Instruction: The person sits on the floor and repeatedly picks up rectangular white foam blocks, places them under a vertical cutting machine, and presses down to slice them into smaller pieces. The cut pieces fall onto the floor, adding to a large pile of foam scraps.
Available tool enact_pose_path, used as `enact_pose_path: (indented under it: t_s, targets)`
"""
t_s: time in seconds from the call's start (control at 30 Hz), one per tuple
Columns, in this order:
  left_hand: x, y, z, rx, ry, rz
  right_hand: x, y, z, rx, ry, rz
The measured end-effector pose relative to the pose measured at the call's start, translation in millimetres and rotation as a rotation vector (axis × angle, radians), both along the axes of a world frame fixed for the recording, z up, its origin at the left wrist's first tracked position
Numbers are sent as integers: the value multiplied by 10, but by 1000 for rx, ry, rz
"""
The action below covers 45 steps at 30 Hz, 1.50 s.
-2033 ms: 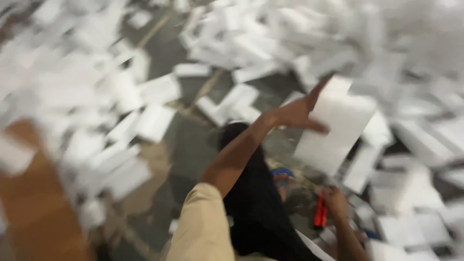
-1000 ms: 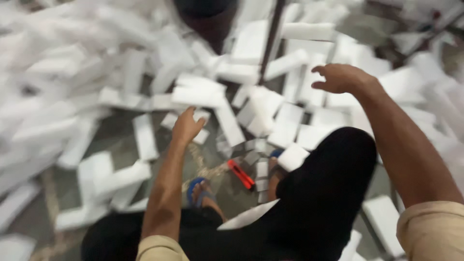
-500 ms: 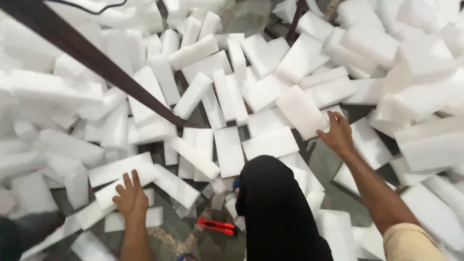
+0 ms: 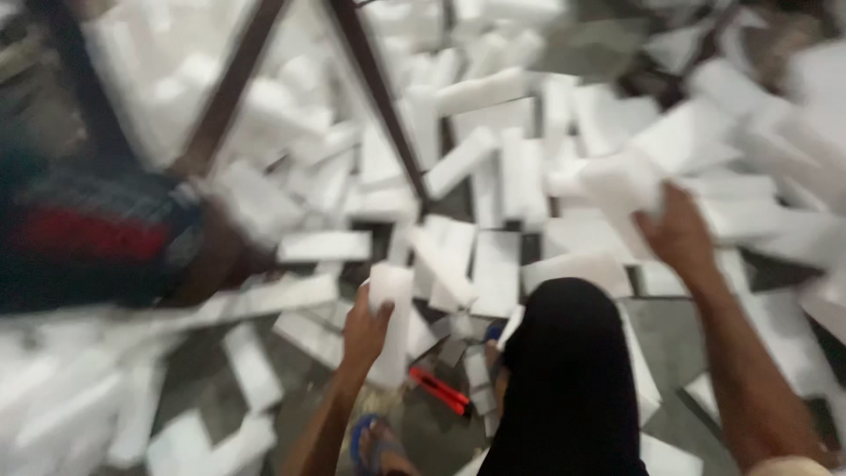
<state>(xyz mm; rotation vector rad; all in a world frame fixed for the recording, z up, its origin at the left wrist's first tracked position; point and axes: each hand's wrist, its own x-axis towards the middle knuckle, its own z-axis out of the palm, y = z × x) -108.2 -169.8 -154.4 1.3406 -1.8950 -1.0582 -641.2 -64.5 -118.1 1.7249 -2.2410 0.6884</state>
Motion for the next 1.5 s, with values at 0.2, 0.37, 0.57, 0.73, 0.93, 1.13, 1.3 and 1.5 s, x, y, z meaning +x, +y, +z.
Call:
enact_pose_path:
  t_s: [0.2,0.37,0.57,0.73,0.93,1.13,1.3,1.5]
  targets:
    - [125,502,539,251,594,170,1089,69,1718,17,29,142]
    - [355,936,1170,152,861,192,2965,-53,2176,417,-15,447]
    - [689,1091,1509,54,844,452,3861,159,1846,400,-524,849]
    - [755,1223,1567,-98,782,320,4088,223,1298,114,-1235,1126]
    - [717,1319,1708,-125,722,198,4074,156,1128,107,-1360,906]
    - [702,1275,1785,-121,671,146,4066,113,1238,183,-1446,806]
    - [668,1258,1741,-96,616,183,4060,130,1237,228,-1453,771]
    - [663,1224,1710,-19,576,204,4066,100,1214,256,-1486,742]
